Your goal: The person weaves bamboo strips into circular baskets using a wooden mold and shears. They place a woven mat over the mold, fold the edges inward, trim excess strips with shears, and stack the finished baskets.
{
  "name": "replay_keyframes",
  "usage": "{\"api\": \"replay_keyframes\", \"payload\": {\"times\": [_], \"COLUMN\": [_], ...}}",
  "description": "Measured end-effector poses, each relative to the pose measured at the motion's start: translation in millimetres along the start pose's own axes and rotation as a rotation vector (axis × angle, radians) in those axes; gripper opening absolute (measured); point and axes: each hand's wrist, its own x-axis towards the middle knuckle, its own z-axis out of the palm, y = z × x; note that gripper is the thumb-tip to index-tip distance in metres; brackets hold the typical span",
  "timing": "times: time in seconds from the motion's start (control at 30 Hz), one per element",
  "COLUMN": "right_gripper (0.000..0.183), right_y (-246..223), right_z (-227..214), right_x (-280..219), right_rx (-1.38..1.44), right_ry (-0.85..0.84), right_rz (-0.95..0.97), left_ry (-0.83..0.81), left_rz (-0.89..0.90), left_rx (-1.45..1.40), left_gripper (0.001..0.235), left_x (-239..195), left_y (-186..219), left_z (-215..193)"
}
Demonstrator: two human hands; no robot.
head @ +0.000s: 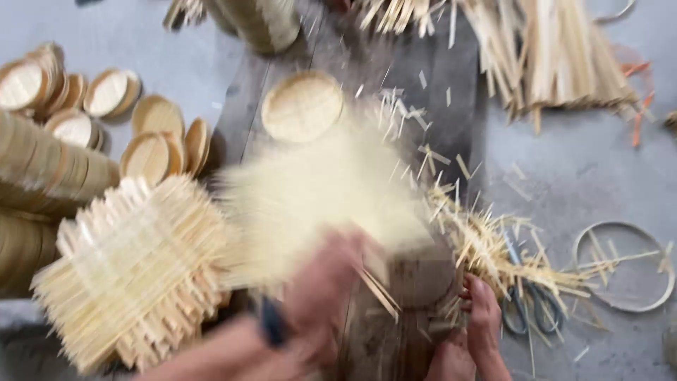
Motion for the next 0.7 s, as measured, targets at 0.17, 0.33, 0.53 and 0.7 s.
{"api": "replay_keyframes", "payload": {"times": [0.17,0.33,0.53,0.7], "right_gripper": [0.052,0.038,0.041,0.043], "right_y": [22,-5,3,0], "right_z": [-33,-26,-26,-29], "right_x": [35,54,65,69], "right_rx": [0.651,0.304,0.217,0.186], "right_ry": [-0.281,-0.252,-0.305,-0.331], "right_rz": [0.496,0.608,0.334,0.429], "left_ry": [-0.371,-0.425,-0.185,-0.386], "left_rz": [0.451,0.438,-0.243,-0.641], "left_rx": [-0.174,-0.260,-0.105,0.026], "left_gripper": [0.038,0.031,0.062,0.076], "left_x": [-44,-58,-4,6], "left_y": [44,25,0,-13], "left_z": [169,232,167,154]}}
